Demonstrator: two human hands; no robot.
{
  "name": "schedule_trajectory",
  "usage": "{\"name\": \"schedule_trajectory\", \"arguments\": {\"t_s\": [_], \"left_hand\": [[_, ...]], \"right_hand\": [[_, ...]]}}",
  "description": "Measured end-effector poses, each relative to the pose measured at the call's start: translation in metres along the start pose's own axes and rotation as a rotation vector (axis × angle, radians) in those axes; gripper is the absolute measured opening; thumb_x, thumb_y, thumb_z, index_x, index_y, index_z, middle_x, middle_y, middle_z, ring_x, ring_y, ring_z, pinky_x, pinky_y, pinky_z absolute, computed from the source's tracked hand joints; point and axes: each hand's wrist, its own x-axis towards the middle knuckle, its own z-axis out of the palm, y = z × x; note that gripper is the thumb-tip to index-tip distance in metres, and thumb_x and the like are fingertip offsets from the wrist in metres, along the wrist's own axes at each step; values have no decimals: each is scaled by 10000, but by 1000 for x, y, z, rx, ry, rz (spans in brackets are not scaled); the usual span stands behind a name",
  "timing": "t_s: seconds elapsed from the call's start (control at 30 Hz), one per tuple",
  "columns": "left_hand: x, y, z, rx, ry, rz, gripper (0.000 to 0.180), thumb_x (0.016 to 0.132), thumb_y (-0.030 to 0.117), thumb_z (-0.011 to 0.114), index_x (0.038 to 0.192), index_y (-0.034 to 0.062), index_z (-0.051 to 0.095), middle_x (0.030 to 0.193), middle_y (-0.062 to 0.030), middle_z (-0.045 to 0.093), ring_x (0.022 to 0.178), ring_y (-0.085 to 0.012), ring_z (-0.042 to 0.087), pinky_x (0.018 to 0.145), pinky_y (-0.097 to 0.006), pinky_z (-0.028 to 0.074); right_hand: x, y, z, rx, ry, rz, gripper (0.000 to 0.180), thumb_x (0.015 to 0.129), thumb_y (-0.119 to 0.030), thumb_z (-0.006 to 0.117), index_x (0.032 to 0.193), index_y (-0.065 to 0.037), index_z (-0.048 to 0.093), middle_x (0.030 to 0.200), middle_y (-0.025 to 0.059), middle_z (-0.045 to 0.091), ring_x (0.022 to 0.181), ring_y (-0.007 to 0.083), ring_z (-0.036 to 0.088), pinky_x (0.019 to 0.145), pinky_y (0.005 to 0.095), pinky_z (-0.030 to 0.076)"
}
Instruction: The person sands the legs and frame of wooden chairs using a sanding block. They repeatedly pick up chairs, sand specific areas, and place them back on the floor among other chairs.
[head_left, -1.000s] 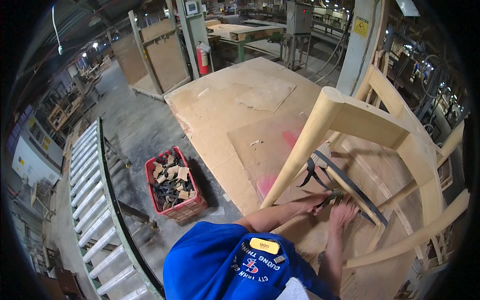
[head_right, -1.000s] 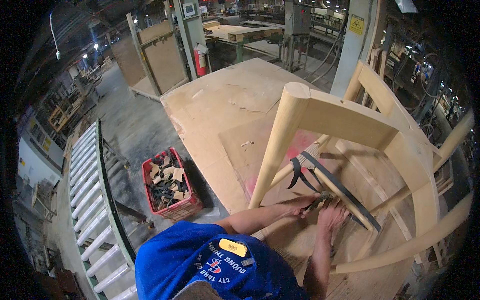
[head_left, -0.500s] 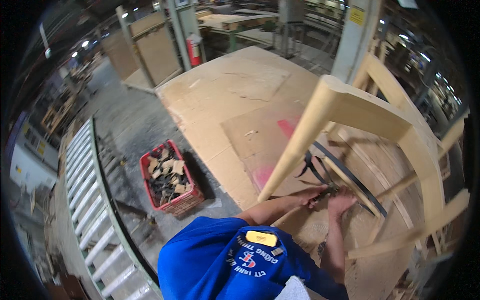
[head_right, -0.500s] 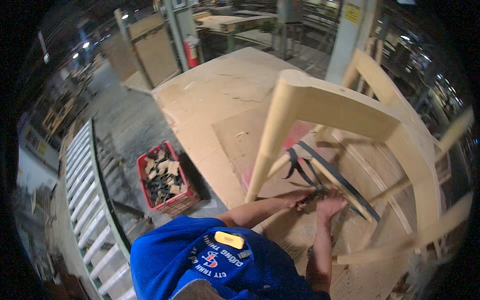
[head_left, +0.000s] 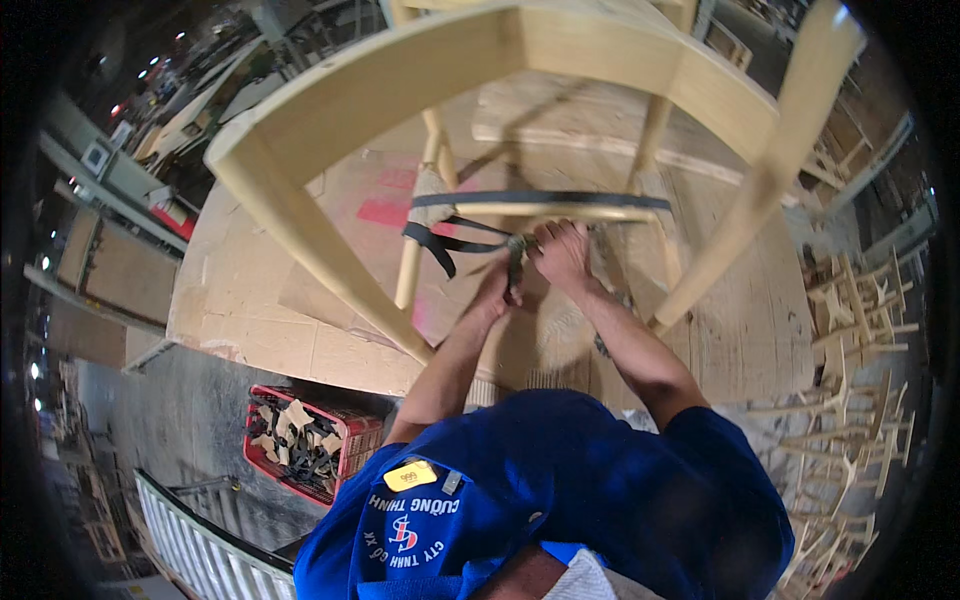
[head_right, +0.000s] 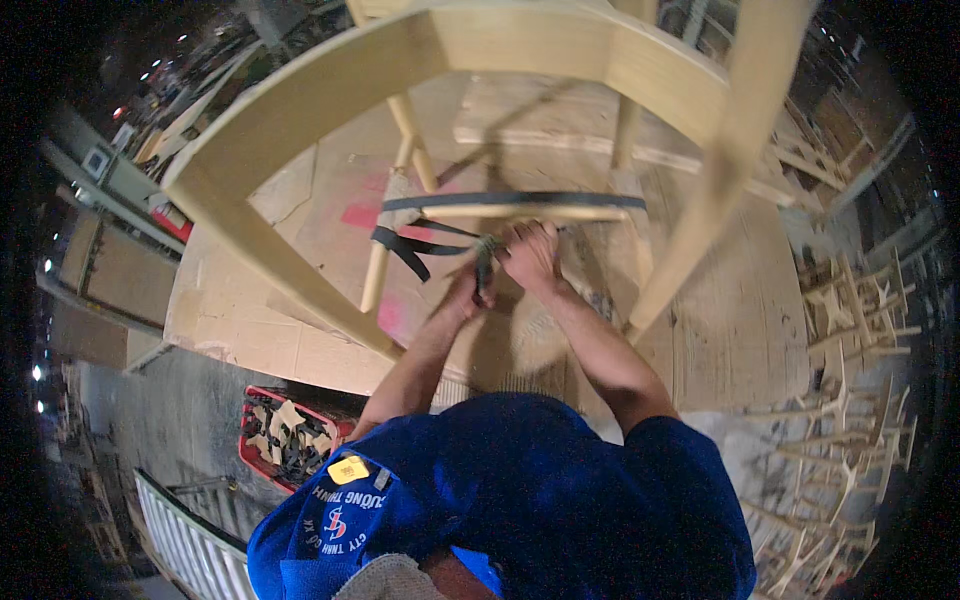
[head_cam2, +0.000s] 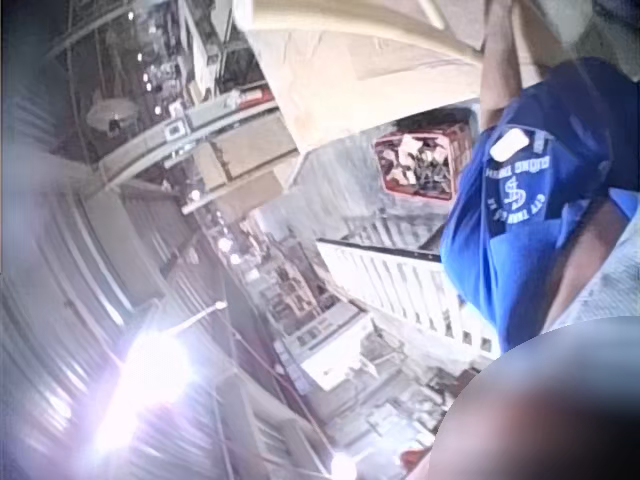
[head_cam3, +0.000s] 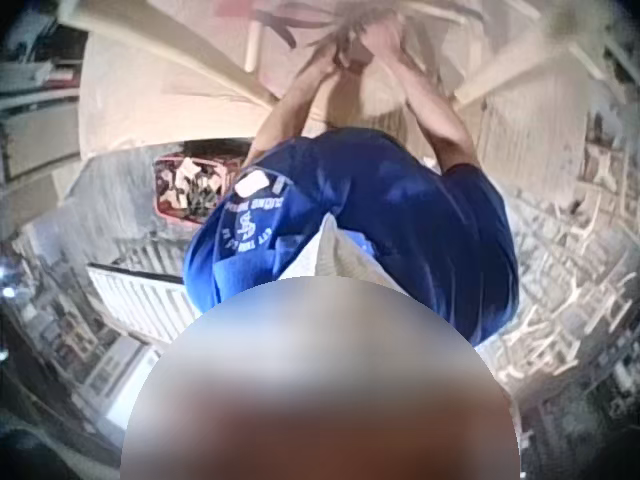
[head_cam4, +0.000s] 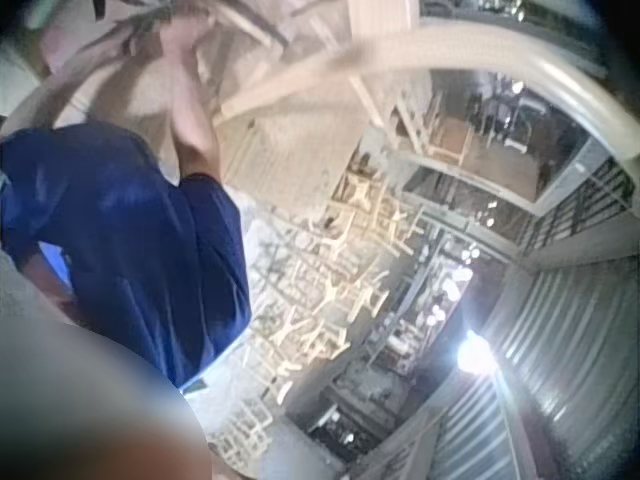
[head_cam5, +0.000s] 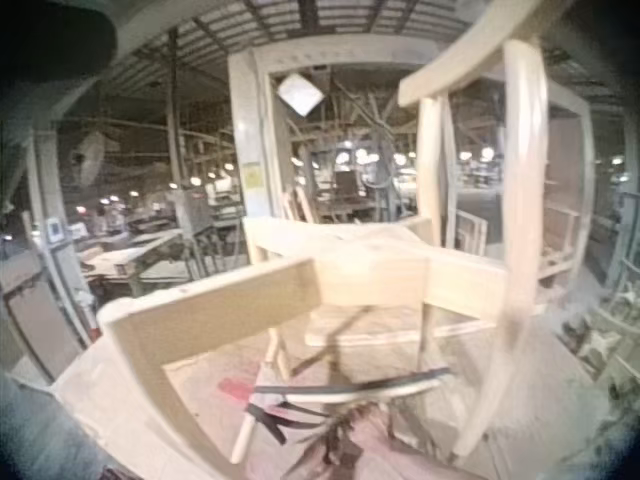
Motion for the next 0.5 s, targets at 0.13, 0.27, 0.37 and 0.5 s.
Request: {"name": "schedule_trajectory", "arguments": {"t_s": [0.13,0.27,0.37,0.5], "left_hand": [[-41,42,33,-2,-39,-64,515,1018,558,382,655,200,455,465,43,373,320,-126,344,337,-306,310],[-21,-5,27,-44,146,-54,557,999,626,369,645,199,412,478,51,291,357,-118,263,368,-292,199],[-17,2,1,-63,-111,-58,490,1003,578,406,719,187,483,507,27,365,389,-132,336,392,-307,291],[-40,8,24,66,193,88,366,1014,460,453,878,155,601,618,10,477,506,-136,454,470,-310,384]], "right_hand": [[-2,-11,-19,-5,39,68,236,733,-282,711,866,-92,666,832,80,666,858,273,614,805,426,393],[-10,-3,-4,-49,-22,12,198,716,-251,700,839,-115,627,814,69,639,834,265,594,787,429,389],[-2,-9,-13,-70,-54,24,239,725,-288,704,860,-97,654,819,85,655,858,273,612,799,430,390],[-3,-11,-12,-49,-39,64,251,730,-288,692,836,-67,640,829,114,665,850,288,622,788,432,400]]}}
